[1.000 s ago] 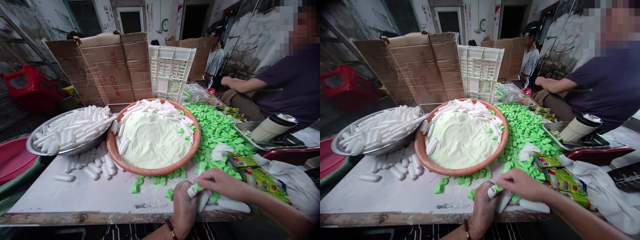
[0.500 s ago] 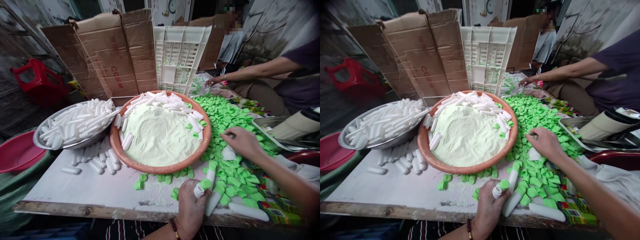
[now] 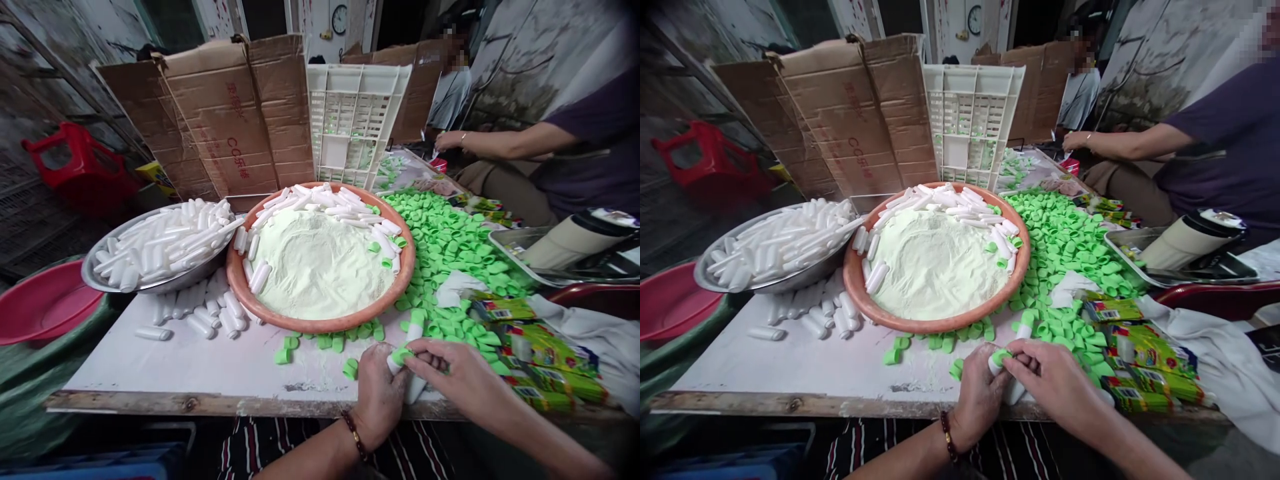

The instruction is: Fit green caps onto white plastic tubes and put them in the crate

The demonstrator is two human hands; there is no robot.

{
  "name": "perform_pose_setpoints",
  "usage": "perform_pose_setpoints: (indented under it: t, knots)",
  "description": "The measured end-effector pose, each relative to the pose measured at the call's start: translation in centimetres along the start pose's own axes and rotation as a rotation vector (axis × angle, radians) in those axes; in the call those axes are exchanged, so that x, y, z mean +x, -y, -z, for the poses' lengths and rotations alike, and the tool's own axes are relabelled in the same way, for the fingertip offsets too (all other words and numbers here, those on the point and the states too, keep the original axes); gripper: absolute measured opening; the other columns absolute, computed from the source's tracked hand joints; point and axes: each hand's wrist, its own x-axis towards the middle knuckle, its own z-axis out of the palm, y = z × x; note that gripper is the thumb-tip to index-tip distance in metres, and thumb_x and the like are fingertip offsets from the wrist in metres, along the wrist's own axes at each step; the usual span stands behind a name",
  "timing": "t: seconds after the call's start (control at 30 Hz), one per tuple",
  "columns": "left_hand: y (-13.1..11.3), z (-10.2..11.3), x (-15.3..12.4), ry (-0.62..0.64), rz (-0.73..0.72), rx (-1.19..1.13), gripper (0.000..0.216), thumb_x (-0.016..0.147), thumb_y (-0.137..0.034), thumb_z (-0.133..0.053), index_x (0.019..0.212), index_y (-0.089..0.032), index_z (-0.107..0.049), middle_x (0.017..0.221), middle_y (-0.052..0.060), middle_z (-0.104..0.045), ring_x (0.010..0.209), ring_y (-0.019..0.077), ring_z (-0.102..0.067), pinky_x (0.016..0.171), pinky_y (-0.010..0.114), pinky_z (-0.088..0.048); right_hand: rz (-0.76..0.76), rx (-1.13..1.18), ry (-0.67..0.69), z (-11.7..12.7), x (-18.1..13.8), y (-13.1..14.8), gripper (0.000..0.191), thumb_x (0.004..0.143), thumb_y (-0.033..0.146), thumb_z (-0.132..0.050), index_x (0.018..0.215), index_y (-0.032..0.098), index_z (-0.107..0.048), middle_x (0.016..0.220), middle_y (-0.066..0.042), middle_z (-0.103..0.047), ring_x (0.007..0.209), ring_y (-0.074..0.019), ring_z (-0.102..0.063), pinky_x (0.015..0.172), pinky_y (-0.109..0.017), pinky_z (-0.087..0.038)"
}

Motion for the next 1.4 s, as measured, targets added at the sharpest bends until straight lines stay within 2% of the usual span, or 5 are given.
perform_pose_setpoints:
  t: [0.2,0.63,0.87,1.2,1.4]
  knots:
    - [0.6,-0.5,0.0,0.033,0.007,0.055,0.005,0.084,-0.016,-0.063,0.087,-0.013,-0.064,0.092,0.009,-0.066,0.089,0.0252,-0.057,0.081,0.036,-0.043,0.229,-0.204,0.227,2.9,1.9,1.4,0.022,0.085,0.035,-0.056,0.078,0.023,-0.074,0.072,-0.004,-0.071,0.069,-0.0193,-0.064,0.068,-0.027,-0.046]
    - [0.1,-0.4,0.2,0.020,0.028,0.023,0.014,0.089,-0.026,-0.060,0.095,-0.015,-0.067,0.096,0.008,-0.067,0.092,0.0248,-0.059,0.083,0.036,-0.043,0.100,-0.066,0.453,3.2,3.6,1.2,0.025,0.084,0.036,-0.057,0.075,0.019,-0.073,0.057,0.002,-0.060,0.056,-0.0131,-0.051,0.052,-0.024,-0.032]
    - [-0.5,0.0,0.3,0.006,0.049,0.082,0.011,0.085,-0.026,-0.064,0.079,-0.017,-0.062,0.083,0.004,-0.065,0.082,0.0217,-0.058,0.073,0.031,-0.040,-0.163,-0.269,-0.173,3.2,8.1,-5.6,0.035,0.087,0.041,-0.050,0.098,0.017,-0.072,0.079,-0.006,-0.071,0.066,-0.0190,-0.061,0.062,-0.028,-0.045]
    - [-0.5,-0.1,0.3,-0.021,0.069,0.034,0.011,0.083,-0.023,-0.065,0.075,-0.017,-0.061,0.079,0.002,-0.065,0.078,0.0196,-0.058,0.070,0.030,-0.039,0.020,-0.296,-0.211,1.9,8.1,-8.4,0.029,0.085,0.035,-0.052,0.095,0.016,-0.071,0.099,-0.010,-0.069,0.095,-0.0255,-0.061,0.087,-0.038,-0.045]
    - [-0.3,0.0,0.5,-0.014,0.049,0.040,0.010,0.084,-0.023,-0.065,0.077,-0.017,-0.061,0.081,0.002,-0.065,0.079,0.0190,-0.057,0.070,0.029,-0.038,-0.256,0.310,-0.339,2.1,2.6,-4.0,0.036,0.082,0.054,-0.059,0.092,0.021,-0.070,0.089,-0.004,-0.070,0.081,-0.0224,-0.062,0.072,-0.033,-0.050]
